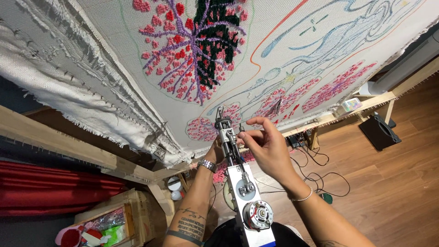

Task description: Threading a tufting gun and using it to apply yarn to a rug canvas on a wooden frame.

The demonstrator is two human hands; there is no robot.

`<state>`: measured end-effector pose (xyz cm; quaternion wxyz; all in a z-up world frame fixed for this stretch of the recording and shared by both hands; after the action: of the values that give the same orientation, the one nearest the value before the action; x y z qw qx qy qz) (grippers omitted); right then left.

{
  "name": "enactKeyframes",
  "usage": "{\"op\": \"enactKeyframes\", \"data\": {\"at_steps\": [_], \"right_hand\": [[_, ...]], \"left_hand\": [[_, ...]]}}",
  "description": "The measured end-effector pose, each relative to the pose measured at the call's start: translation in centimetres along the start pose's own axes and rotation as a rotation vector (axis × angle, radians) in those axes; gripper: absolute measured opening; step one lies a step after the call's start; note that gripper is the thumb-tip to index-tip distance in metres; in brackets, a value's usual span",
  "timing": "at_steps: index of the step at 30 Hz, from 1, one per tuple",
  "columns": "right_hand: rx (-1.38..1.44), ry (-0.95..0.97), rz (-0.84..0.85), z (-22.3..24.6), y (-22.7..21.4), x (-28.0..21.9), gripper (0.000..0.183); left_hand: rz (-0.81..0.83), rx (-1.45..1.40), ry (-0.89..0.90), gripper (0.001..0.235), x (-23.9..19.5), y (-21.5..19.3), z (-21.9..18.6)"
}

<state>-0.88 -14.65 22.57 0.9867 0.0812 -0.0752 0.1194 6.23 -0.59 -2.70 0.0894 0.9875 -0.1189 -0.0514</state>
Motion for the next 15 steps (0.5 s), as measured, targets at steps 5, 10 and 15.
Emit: {"op": "enactKeyframes", "data": {"at_steps": [5,10,15], "right_hand": [[-0.197,-0.016,0.143,1.9,-0.5,0.9,0.027],[-0.026,0.067,0.292,0.4,-1.2,1.4,0.022],[0.075,0.265,0.209,-1.5,-3.9,2.7,0.032]], "left_hand": [[-0.001,0.203,0.042,0.018,0.1,0.5,-0.7],[0.057,0.084,-0.003,0.021,-0.2,1.5,-1.4],[0.084,-0.166,-0.129,0.05,-0.2,1.6,-0.4]]}}
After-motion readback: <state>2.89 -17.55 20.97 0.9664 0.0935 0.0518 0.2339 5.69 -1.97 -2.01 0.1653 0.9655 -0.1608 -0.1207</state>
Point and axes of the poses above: each hand's wrist, its own x-axis towards the middle knuckle, its own y-axis out of the palm, z = x × y, the point moved 6 cm from there along x, towards the middle knuckle, and after that the axes turned 8 degrees about x, right-handed, at the moved point
